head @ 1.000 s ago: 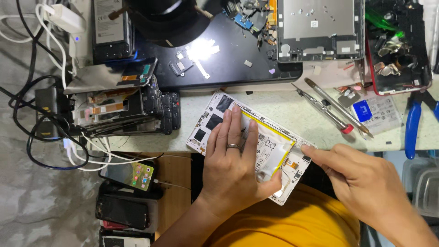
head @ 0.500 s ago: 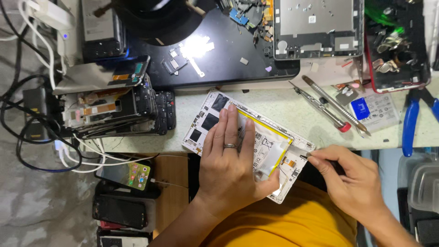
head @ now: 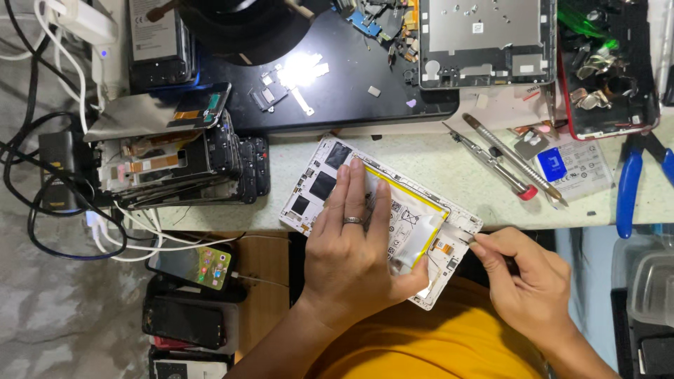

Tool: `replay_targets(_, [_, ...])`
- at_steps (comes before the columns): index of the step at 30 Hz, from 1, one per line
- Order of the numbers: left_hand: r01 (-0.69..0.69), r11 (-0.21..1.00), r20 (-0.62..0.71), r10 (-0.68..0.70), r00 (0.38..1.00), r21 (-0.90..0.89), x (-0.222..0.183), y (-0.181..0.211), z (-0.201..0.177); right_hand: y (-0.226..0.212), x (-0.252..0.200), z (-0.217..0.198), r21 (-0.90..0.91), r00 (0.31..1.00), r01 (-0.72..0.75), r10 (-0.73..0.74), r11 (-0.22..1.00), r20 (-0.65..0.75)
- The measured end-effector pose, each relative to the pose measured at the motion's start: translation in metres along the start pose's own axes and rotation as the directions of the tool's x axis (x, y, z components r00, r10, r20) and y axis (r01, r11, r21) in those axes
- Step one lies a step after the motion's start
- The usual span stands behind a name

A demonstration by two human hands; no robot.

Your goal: The person removes a battery from a disassembled smartphone using a metal spudger and their fingers. They peel the battery from the chassis, lift it out, and set it aside on the workbench.

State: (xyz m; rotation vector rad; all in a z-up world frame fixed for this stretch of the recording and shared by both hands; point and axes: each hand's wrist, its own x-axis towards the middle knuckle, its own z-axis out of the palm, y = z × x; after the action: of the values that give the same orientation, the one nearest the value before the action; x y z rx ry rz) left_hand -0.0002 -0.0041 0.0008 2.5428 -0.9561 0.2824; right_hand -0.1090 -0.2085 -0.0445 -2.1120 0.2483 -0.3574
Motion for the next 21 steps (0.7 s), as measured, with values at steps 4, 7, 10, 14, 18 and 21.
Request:
replay_targets(4, [0.01, 1.0, -0.004, -0.01, 1.0, -0.012, 0.001, 0.002, 0.0, -0.017, 0.01, -0.015, -0.228, 0.994, -0.027, 0.05, 0.973, 0.098])
replay_targets(7, [0.009, 1.0, -0.007, -0.009, 1.0, -0.014, 0.003, 0.002, -0.002, -0.031, 0.019, -0.026, -0.379, 0.985, 0.046, 0.022, 0.924, 0.173])
replay_targets(10, [-0.004, 1.0, -0.008, 0.003, 1.0, -0.016, 0.001, 0.001, -0.002, -0.031, 0.019, -0.026, -0.36, 0.984, -0.002, 0.067, 0.933, 0.168])
replay_targets(14, [-0.002, 1.0, -0.031, 0.001, 1.0, -0.027, 0.0, 0.0, 0.0, -0.011, 0.01, -0.013, -0.162, 0.985, -0.122, 0.139, 0.979, 0.099])
replay_targets(18, [-0.005, 0.999, -0.029, 0.004, 1.0, -0.043, 0.0, -0.001, 0.0, 0.006, 0.002, -0.002, 0.04, 0.996, -0.092, 0.091, 0.995, 0.024])
replay_targets(21, [0.003, 0.999, -0.028, -0.005, 1.0, -0.052, -0.001, 0.0, -0.003, 0.001, 0.004, -0.004, -0.022, 0.992, -0.123, 0.124, 0.992, 0.03])
